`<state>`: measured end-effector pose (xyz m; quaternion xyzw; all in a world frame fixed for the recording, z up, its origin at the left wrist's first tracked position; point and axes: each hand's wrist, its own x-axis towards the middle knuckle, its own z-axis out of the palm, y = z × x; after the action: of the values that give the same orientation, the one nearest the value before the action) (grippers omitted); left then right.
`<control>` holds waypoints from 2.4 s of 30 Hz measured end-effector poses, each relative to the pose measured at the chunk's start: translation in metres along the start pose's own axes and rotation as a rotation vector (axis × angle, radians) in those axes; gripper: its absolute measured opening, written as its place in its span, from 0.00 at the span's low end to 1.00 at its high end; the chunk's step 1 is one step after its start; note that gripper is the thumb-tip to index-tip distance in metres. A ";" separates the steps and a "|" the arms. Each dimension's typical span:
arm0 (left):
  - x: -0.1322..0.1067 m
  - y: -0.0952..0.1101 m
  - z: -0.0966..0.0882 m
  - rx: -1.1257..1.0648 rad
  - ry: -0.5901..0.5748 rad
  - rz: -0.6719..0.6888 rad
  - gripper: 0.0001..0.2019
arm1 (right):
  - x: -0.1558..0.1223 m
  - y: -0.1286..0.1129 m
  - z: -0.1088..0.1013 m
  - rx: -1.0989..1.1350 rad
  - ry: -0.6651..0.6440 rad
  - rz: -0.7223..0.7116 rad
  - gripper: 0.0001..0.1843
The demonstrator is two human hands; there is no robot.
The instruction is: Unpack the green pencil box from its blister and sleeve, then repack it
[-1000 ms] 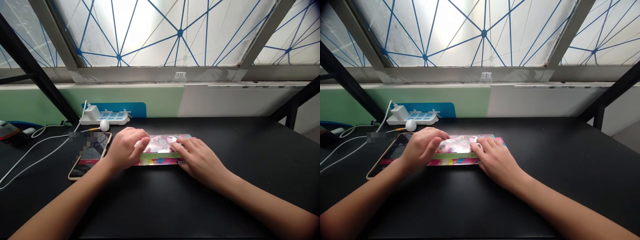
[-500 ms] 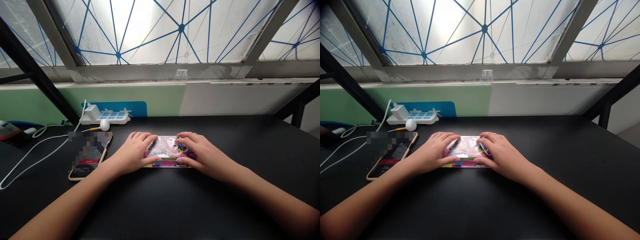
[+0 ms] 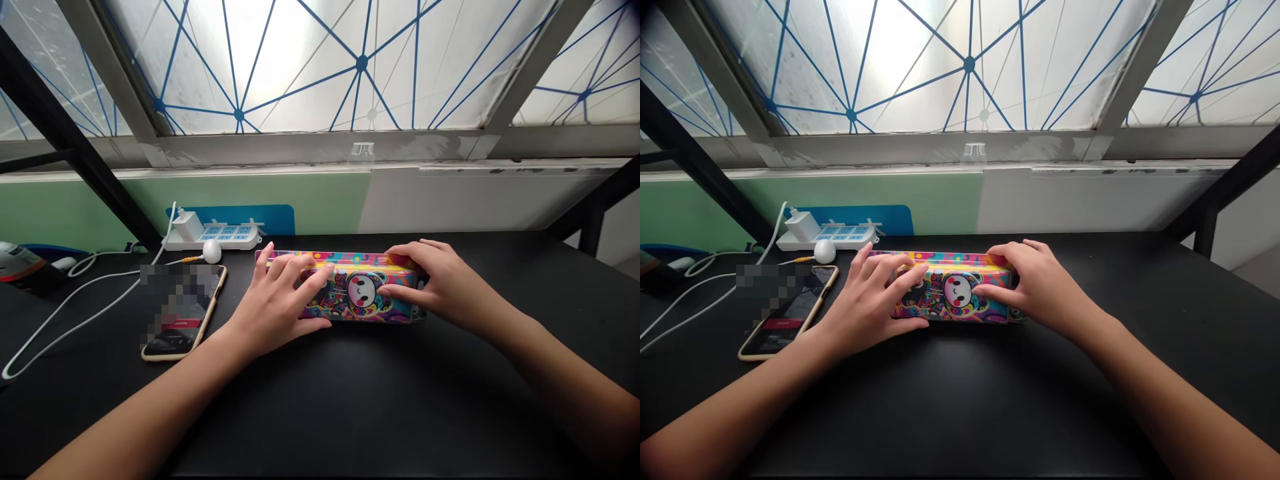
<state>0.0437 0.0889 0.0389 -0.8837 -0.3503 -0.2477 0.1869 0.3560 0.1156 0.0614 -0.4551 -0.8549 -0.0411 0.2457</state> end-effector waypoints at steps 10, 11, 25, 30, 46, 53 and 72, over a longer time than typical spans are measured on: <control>0.004 -0.009 -0.009 0.031 0.024 0.044 0.13 | -0.012 -0.032 0.006 -0.233 0.145 -0.362 0.11; 0.004 -0.008 -0.008 0.023 0.004 0.060 0.12 | -0.013 -0.033 0.007 -0.239 0.121 -0.376 0.10; 0.003 0.006 -0.001 0.002 -0.219 0.146 0.11 | -0.018 -0.048 0.034 -0.259 -0.106 -0.362 0.28; 0.004 0.003 0.001 -0.106 -0.233 0.012 0.28 | -0.019 -0.050 0.040 -0.199 -0.179 -0.396 0.34; 0.000 -0.008 0.001 -0.251 -0.444 -0.208 0.43 | -0.010 -0.067 0.055 -0.164 -0.237 -0.354 0.41; 0.001 -0.018 0.000 -0.296 -0.380 -0.176 0.44 | 0.017 -0.097 0.061 -0.116 -0.374 -0.363 0.44; -0.003 -0.026 0.007 -0.282 -0.424 -0.210 0.50 | 0.023 -0.065 0.050 0.028 -0.414 -0.396 0.46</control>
<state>0.0251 0.1083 0.0358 -0.8919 -0.4335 -0.1214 -0.0420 0.2743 0.1098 0.0380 -0.2747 -0.9596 0.0173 0.0592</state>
